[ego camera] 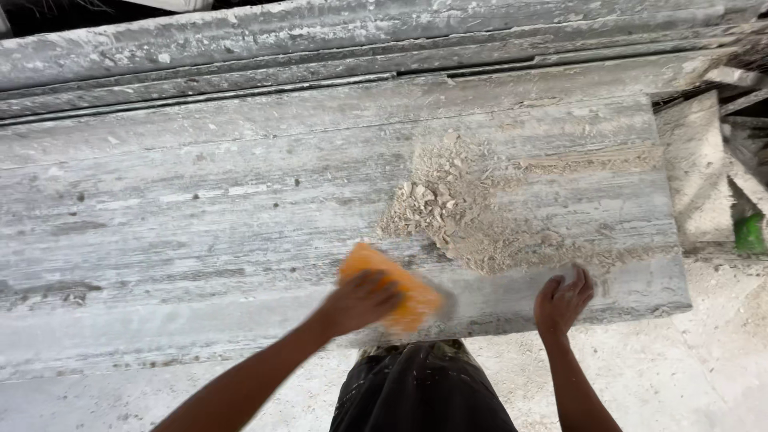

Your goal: The person wipes gypsum residue off a long mold frame with an orange sponge, then brushes green rubber mold strips laid on the bench and repositions them. They then mix plaster in a bowl by hand, kneading the mixture.

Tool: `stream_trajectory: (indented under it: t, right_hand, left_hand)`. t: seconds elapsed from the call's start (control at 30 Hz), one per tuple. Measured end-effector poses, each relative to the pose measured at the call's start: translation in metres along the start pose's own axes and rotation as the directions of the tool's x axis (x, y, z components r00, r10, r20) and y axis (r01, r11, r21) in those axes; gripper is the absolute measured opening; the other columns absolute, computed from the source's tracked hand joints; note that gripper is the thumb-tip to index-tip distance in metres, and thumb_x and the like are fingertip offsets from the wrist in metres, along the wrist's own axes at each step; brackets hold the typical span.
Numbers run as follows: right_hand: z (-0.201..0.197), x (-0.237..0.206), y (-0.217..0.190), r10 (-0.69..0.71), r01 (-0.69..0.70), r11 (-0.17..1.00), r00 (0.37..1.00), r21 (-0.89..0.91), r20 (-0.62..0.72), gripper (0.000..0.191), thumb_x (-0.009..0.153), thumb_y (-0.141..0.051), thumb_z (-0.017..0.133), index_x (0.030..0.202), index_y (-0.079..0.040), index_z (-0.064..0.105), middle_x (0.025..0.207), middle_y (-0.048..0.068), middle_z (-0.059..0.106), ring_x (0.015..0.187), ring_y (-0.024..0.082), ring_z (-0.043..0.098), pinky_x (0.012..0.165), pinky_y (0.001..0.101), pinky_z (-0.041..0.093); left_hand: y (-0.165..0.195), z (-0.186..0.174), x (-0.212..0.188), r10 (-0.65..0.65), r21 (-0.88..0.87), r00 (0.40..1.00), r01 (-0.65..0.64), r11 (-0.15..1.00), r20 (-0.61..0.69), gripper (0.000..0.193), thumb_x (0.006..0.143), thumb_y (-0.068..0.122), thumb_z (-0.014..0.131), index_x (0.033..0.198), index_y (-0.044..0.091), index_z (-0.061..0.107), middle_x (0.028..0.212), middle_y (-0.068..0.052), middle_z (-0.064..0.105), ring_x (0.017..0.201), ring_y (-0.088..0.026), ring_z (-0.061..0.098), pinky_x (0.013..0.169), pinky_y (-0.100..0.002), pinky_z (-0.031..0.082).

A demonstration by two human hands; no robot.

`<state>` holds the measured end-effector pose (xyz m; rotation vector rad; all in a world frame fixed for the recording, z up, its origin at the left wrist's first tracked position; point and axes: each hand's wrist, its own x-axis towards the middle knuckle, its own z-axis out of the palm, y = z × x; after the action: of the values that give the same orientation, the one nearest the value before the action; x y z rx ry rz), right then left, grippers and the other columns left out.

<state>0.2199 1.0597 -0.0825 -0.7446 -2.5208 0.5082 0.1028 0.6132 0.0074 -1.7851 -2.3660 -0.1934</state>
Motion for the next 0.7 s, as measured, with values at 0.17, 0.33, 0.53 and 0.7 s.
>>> stream_trajectory:
  t: [0.17,0.33,0.53,0.7]
  right_hand:
    - [0.003,0.012,-0.018,-0.009,0.008,0.998,1.0,-0.07,-0.026,0.041,0.11,-0.018,0.045,0.146,0.0,0.043,0.145,0.025,0.044,0.134,0.045,0.043,0.112,0.0608,0.038]
    - [0.0,0.012,-0.024,-0.001,0.003,1.0,0.995,0.022,-0.104,0.045,0.113,-0.029,0.038,0.146,0.001,0.045,0.145,0.027,0.046,0.133,0.047,0.044,0.11,0.0594,0.038]
    - [-0.008,0.015,-0.009,0.133,-0.124,0.976,0.99,0.178,-0.037,0.046,0.114,-0.026,0.033,0.145,0.003,0.051,0.147,0.026,0.05,0.136,0.046,0.044,0.118,0.0573,0.034]
    - [-0.03,0.027,0.028,0.144,-0.135,0.987,0.985,0.093,-0.099,0.043,0.108,-0.019,0.041,0.142,0.006,0.051,0.144,0.03,0.045,0.136,0.046,0.042,0.117,0.0562,0.035]
  left_hand:
    - [-0.076,-0.035,-0.133,0.073,-0.001,0.988,-0.073,0.997,0.134,0.051,0.084,0.02,0.064,0.134,0.014,0.059,0.134,-0.008,0.063,0.129,-0.033,0.057,0.11,-0.052,0.043]
    - [-0.067,0.014,0.001,0.271,0.024,0.942,-0.272,0.962,-0.198,0.023,0.091,0.019,0.069,0.114,0.017,0.067,0.116,-0.002,0.068,0.113,-0.025,0.066,0.1,-0.039,0.054]
    - [-0.028,0.074,0.223,0.244,-0.14,0.96,-0.225,0.964,0.137,0.011,0.091,0.015,0.064,0.097,0.007,0.067,0.087,-0.009,0.069,0.087,-0.028,0.07,0.084,-0.044,0.056]
    - [-0.031,0.042,0.145,0.274,-0.23,0.928,-0.217,0.949,0.254,0.011,0.093,0.013,0.062,0.089,0.003,0.066,0.084,-0.013,0.07,0.081,-0.032,0.07,0.066,-0.047,0.059]
